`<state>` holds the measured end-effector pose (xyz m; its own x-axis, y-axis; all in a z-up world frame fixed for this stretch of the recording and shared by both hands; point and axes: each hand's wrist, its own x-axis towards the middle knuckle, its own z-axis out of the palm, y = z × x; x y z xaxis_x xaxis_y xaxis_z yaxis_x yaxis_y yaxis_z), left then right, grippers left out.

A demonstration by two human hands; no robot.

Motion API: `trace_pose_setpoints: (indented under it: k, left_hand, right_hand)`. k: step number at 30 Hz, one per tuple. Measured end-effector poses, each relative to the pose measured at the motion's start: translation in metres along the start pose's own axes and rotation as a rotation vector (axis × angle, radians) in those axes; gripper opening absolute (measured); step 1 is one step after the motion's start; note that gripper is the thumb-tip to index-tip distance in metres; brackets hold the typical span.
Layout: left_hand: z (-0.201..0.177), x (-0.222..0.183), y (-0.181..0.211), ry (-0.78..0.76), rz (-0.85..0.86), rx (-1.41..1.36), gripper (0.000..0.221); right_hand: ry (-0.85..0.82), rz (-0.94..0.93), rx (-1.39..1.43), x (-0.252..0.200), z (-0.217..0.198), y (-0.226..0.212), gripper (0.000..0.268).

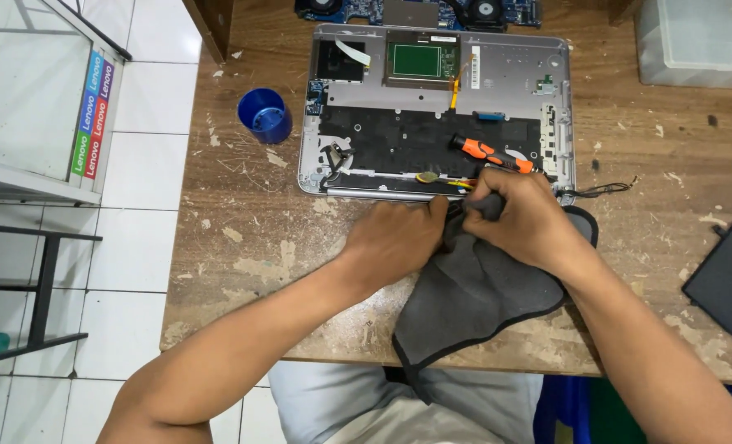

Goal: Cleaning an internal laptop component strip using a microfiber cloth.

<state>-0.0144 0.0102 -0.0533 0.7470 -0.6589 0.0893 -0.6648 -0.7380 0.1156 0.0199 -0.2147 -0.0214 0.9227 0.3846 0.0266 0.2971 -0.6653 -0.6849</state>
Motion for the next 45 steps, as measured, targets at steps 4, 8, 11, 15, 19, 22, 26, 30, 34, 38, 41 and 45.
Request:
trace_pose_setpoints:
  k: [4, 8, 11, 15, 19, 22, 26, 30, 34, 38, 41, 45]
  left_hand:
    - [-0.002, 0.001, -0.002, -0.016, 0.021, -0.048, 0.02]
    - [-0.009, 0.0, -0.002, 0.0, 0.006, -0.084, 0.021]
    - [-0.016, -0.001, -0.005, -0.022, -0.005, -0.18, 0.028]
    - [-0.041, 0.0, -0.006, -0.121, -0.06, -0.356, 0.042]
    - [-0.071, -0.001, -0.008, -0.205, -0.123, -0.58, 0.056]
    - [-0.077, -0.001, -0.008, -0.253, -0.142, -0.711, 0.064]
    - [-0.081, 0.0, -0.008, -0.231, -0.174, -0.799, 0.048]
    - [-0.08, -0.003, -0.006, -0.198, -0.197, -0.933, 0.039]
    - [-0.053, 0.003, -0.007, -0.164, -0.178, -1.073, 0.038]
    - [-0.04, 0.01, -0.014, -0.14, -0.194, -1.216, 0.043]
    - [-0.031, 0.015, -0.016, -0.21, -0.285, -1.213, 0.074]
    - [-0.052, 0.014, -0.012, -0.303, -0.406, -1.359, 0.094]
  right_hand:
    - [-0.007, -0.057, -0.042, -0.001, 0.0, -0.007, 0.017]
    - [-0.015, -0.094, -0.053, -0.001, -0.001, -0.007, 0.016]
    - [-0.022, -0.125, -0.045, -0.005, -0.003, -0.012, 0.016]
    - [0.081, -0.187, 0.005, -0.006, -0.006, -0.011, 0.02]
    - [0.161, -0.263, 0.133, -0.003, -0.012, -0.012, 0.012]
    - [0.171, -0.319, 0.274, -0.001, -0.013, -0.003, 0.006]
    - [0.15, -0.305, 0.345, -0.003, -0.017, -0.009, 0.004]
    - [0.157, -0.301, 0.329, -0.001, -0.012, -0.012, 0.008]
    - [0.155, -0.255, 0.316, 0.0, -0.007, 0.001, 0.01]
    - [0.329, -0.336, 0.104, -0.003, -0.017, -0.006, 0.008]
    - [0.389, -0.332, 0.012, -0.009, -0.024, -0.007, 0.007]
    - [0.312, -0.323, 0.04, -0.011, -0.026, -0.011, 0.007]
